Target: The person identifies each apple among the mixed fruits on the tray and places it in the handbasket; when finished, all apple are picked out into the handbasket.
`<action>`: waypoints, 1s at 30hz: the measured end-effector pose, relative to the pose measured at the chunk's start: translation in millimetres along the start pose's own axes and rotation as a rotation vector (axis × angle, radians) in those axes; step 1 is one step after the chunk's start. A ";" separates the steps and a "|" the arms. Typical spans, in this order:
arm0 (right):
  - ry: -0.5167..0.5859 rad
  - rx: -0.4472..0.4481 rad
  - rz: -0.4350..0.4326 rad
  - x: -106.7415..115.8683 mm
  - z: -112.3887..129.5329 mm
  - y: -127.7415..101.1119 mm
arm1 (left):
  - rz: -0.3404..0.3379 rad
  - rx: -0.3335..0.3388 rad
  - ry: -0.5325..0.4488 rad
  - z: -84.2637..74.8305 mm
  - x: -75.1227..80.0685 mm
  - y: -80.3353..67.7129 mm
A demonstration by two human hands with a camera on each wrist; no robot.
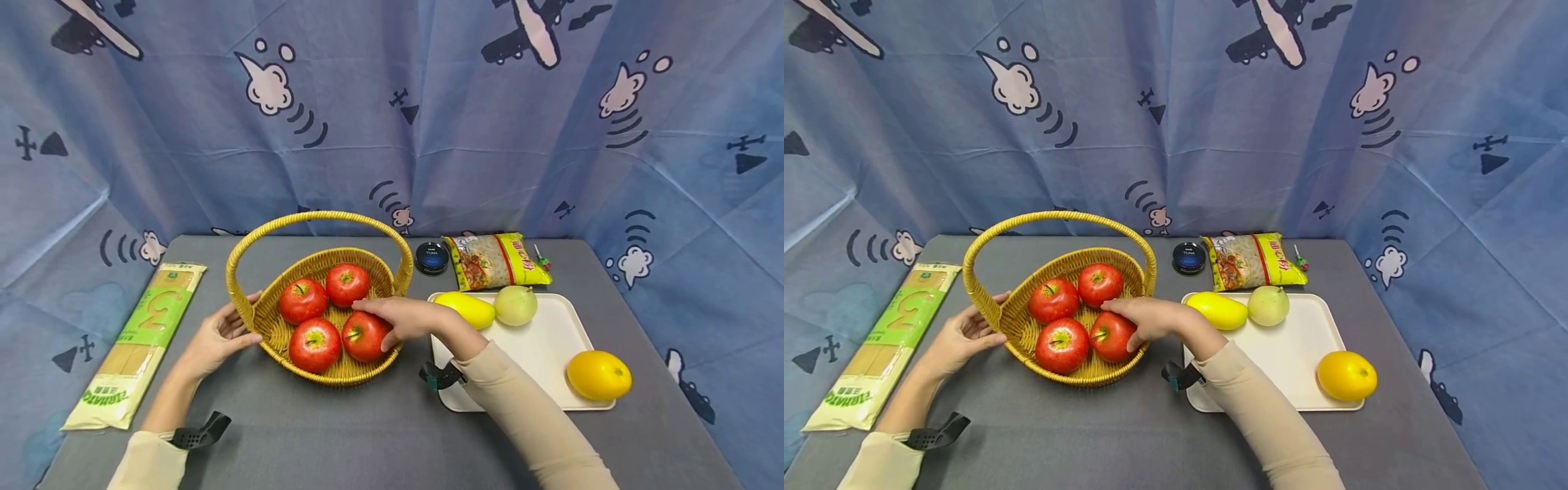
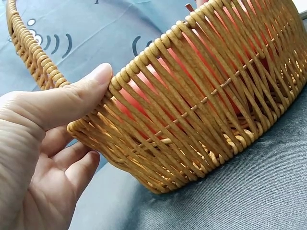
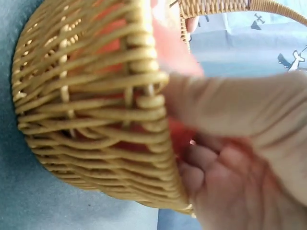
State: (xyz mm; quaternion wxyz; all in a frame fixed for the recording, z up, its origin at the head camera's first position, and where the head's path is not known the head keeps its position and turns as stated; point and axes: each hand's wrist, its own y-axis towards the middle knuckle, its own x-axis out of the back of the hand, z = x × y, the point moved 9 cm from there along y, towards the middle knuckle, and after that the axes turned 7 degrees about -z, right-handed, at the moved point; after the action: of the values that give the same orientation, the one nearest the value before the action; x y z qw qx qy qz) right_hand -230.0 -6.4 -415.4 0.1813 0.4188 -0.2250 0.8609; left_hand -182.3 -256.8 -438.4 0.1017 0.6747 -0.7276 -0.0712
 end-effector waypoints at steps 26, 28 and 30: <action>0.496 0.024 -0.474 25.2 -25.4 -95.8 | -0.004 -0.013 0.010 -0.6 2.8 -3.2; 0.494 0.009 -0.507 28.9 -30.8 -107.3 | -0.003 -0.017 0.017 -0.6 3.3 -3.7; 0.459 -0.004 -0.555 34.6 -36.5 -119.9 | -0.004 -0.029 0.034 -2.2 3.8 -4.9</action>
State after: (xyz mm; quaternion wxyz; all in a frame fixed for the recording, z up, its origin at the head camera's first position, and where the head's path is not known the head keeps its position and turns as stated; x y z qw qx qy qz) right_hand -213.5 117.4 -379.4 0.4547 0.2596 -0.0580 0.8500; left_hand -177.3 -261.0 -437.2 0.1235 0.6756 -0.7234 -0.0705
